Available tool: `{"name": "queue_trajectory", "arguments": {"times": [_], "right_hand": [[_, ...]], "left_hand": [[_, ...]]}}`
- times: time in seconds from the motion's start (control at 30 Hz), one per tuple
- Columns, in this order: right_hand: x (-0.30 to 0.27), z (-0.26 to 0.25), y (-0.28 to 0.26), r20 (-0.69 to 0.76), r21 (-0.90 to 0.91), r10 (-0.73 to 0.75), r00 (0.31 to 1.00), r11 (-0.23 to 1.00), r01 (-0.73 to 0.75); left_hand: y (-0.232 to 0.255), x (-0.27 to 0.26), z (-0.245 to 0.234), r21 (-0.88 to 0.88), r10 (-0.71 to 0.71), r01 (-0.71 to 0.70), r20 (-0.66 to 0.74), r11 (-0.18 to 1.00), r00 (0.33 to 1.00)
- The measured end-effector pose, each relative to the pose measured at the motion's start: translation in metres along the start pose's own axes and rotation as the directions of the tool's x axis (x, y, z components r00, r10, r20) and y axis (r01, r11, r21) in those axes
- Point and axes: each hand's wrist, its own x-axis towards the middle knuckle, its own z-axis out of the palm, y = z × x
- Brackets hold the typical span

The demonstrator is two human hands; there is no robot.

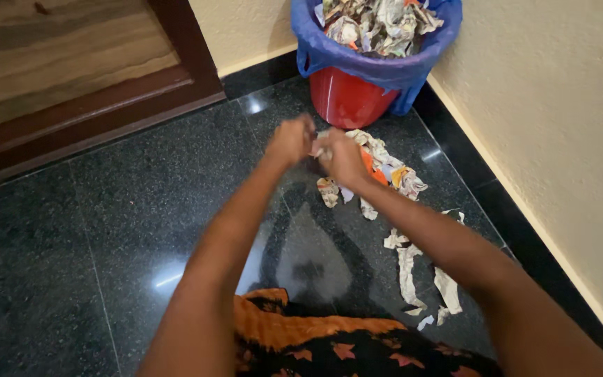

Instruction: The person picks up scattered pieces of paper and wrappers from a dark tiled floor by hand and places them into a red bucket with a blue liner. The person repeatedly bends, gathers debris, and deposits it into the bucket until the floor is clear.

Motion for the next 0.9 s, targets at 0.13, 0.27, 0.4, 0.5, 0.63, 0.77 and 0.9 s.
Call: {"name": "queue_trajectory", "arguments": {"times": [0.13,0.27,0.4,0.5,0.63,0.77,0.9], "right_hand": [[0.053,-0.041,-0.016,-0.286,0.057,0.083,0.955,0.996,-0.069],[0.082,-0.080,-0.021,-0.418,0.138,0.154,0.895,0.985,-0.105],[0.103,-0.113,-0.023,-0.413,0.296,0.201,0.888,0.952,-0.078],[0.113,-0.134,-0.024,-0.417,0.346,0.254,0.873,0.932,-0.106],[0.124,-0.151,-0.023,-0.501,0.284,0.150,0.852,0.959,-0.001],[0.128,-0.163,-0.024,-0.497,0.290,0.166,0.852,0.957,-0.018],[0.129,-0.171,-0.022,-0.298,0.594,0.397,0.868,0.789,-0.157]], "left_hand": [[0.050,0.029,-0.048,-0.314,0.126,-0.211,-0.269,0.926,0.955],[0.093,0.044,-0.067,-0.580,-0.008,-0.159,-0.275,0.799,0.962],[0.129,0.047,-0.071,-0.824,-0.049,-0.100,-0.153,0.557,0.987],[0.142,0.060,-0.069,-0.912,-0.021,-0.142,-0.163,0.386,0.986],[0.153,0.084,-0.067,-0.868,0.084,-0.327,-0.320,0.373,0.944],[0.178,0.087,-0.076,-0.971,0.000,-0.096,-0.098,0.218,0.995],[0.198,0.079,-0.085,-0.951,-0.001,-0.023,-0.025,0.307,1.000]]}}
